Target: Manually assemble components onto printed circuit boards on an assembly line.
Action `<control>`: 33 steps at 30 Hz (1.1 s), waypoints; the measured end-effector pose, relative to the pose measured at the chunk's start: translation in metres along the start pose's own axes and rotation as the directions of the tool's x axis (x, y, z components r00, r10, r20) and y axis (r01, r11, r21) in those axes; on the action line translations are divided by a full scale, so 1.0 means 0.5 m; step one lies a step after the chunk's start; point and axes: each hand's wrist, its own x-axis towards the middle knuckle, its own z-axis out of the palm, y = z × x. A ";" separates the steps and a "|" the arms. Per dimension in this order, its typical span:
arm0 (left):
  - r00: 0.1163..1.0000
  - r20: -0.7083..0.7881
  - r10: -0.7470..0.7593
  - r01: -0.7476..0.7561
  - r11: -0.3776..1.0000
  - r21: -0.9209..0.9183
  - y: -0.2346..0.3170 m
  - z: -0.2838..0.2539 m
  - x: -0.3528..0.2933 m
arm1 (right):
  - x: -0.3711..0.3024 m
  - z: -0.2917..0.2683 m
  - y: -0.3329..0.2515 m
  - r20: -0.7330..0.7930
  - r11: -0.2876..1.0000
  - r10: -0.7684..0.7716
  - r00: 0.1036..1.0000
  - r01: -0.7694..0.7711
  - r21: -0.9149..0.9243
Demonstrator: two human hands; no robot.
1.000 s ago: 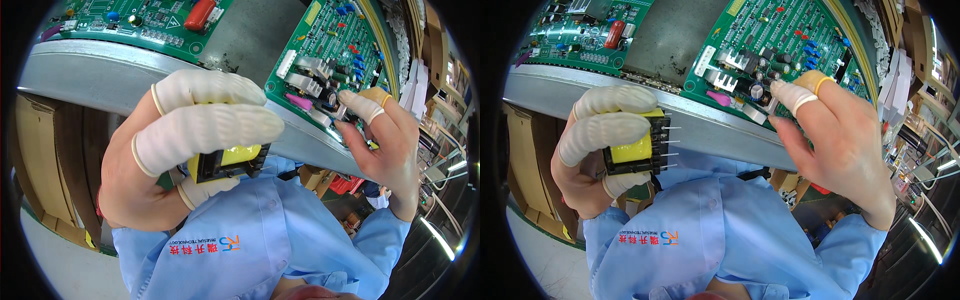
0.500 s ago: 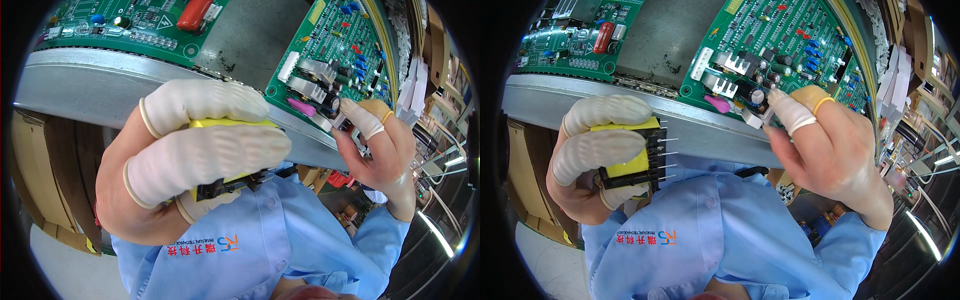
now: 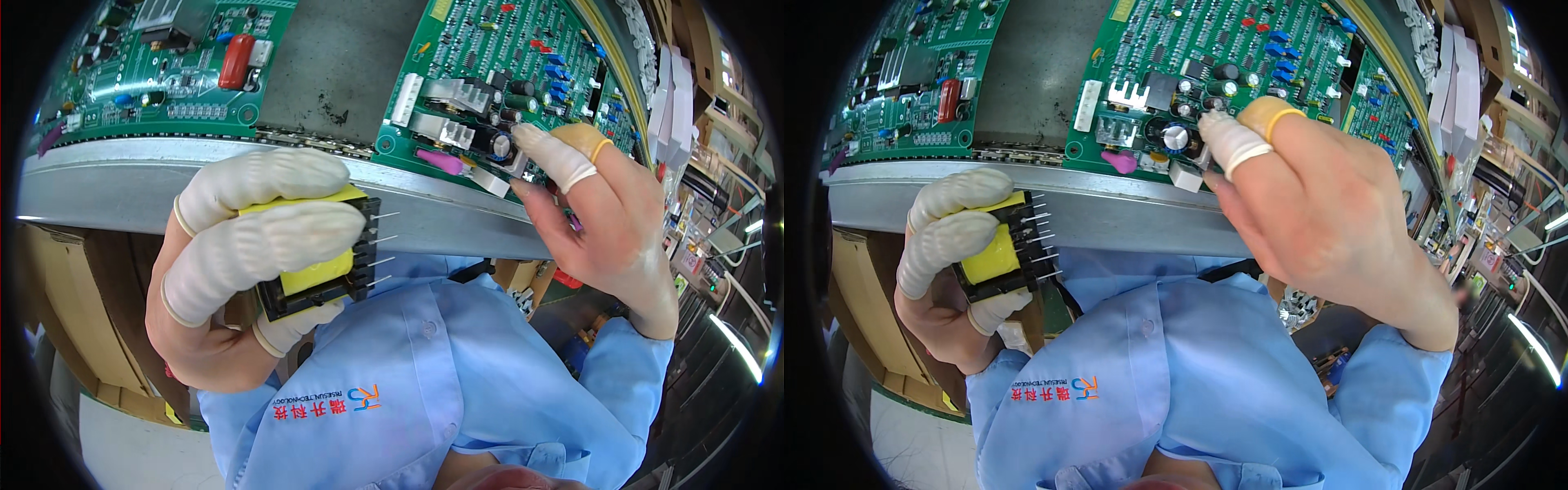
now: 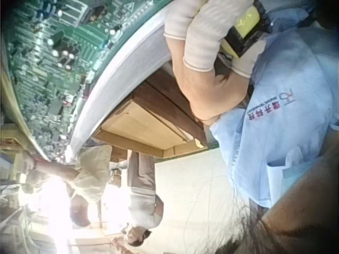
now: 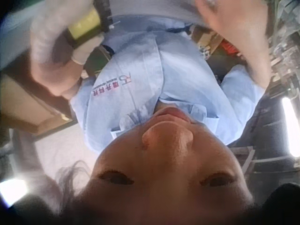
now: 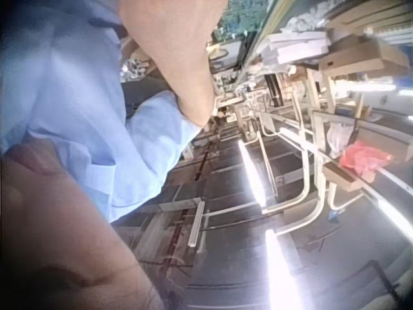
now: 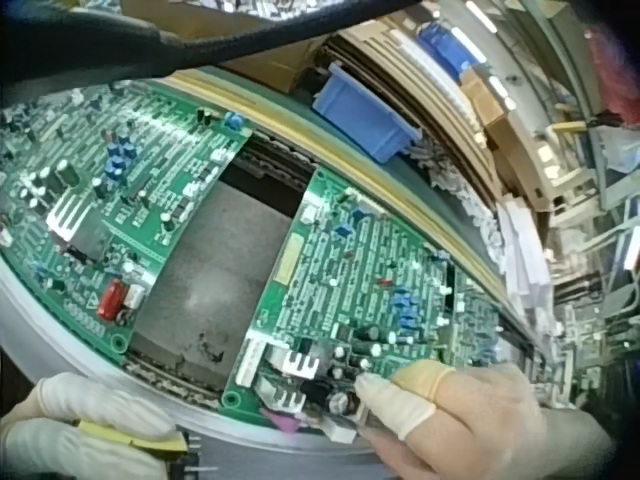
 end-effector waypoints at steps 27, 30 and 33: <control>0.861 0.508 -0.009 -0.460 0.412 0.787 0.140 0.219 0.246 | -0.525 -0.074 0.214 -0.617 0.438 -0.034 0.786 0.567 0.697; 0.844 0.529 -0.095 -0.463 0.370 0.805 0.155 0.251 0.258 | -0.517 -0.082 0.202 -0.720 0.250 -0.087 0.688 0.715 0.653; 0.816 0.569 -0.099 -0.504 0.359 0.786 0.143 0.267 0.268 | -0.694 -0.077 0.229 -0.798 0.064 -0.131 0.589 0.808 0.586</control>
